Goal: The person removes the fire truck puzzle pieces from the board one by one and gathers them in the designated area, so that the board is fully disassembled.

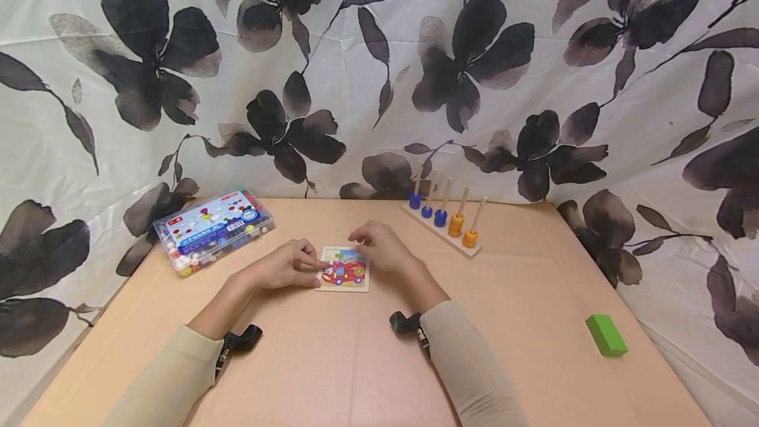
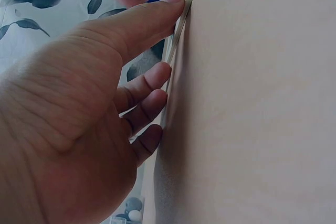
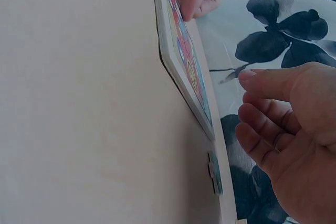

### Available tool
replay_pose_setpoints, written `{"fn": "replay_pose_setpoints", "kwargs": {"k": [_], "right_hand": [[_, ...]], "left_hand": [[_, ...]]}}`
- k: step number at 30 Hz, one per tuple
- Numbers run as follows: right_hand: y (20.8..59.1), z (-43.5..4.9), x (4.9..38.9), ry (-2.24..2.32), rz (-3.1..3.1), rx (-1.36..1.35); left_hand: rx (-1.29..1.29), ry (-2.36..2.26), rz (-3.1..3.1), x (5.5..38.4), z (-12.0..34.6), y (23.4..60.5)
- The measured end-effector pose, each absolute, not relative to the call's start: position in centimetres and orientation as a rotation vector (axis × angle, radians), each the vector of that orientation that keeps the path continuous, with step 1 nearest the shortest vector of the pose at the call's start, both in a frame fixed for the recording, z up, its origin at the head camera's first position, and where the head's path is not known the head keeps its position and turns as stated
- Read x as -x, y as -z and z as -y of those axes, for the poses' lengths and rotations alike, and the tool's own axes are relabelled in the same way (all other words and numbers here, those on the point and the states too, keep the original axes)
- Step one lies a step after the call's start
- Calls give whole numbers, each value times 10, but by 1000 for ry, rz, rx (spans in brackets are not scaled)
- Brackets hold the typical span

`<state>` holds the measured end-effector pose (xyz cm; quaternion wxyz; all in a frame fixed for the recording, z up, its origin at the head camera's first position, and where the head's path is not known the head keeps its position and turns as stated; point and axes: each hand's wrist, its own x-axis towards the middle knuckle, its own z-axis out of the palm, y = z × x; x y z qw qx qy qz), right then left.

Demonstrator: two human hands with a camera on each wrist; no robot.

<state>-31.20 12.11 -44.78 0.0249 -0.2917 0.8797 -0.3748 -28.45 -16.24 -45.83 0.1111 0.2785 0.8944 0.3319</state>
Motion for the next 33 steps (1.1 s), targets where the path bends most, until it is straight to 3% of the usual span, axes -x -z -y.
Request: {"fn": "replay_pose_setpoints", "kwargs": {"k": [33], "right_hand": [[454,-100,308,1038,-2651,882]], "left_hand": [[-854,-968,-2635,282,163,456]]}}
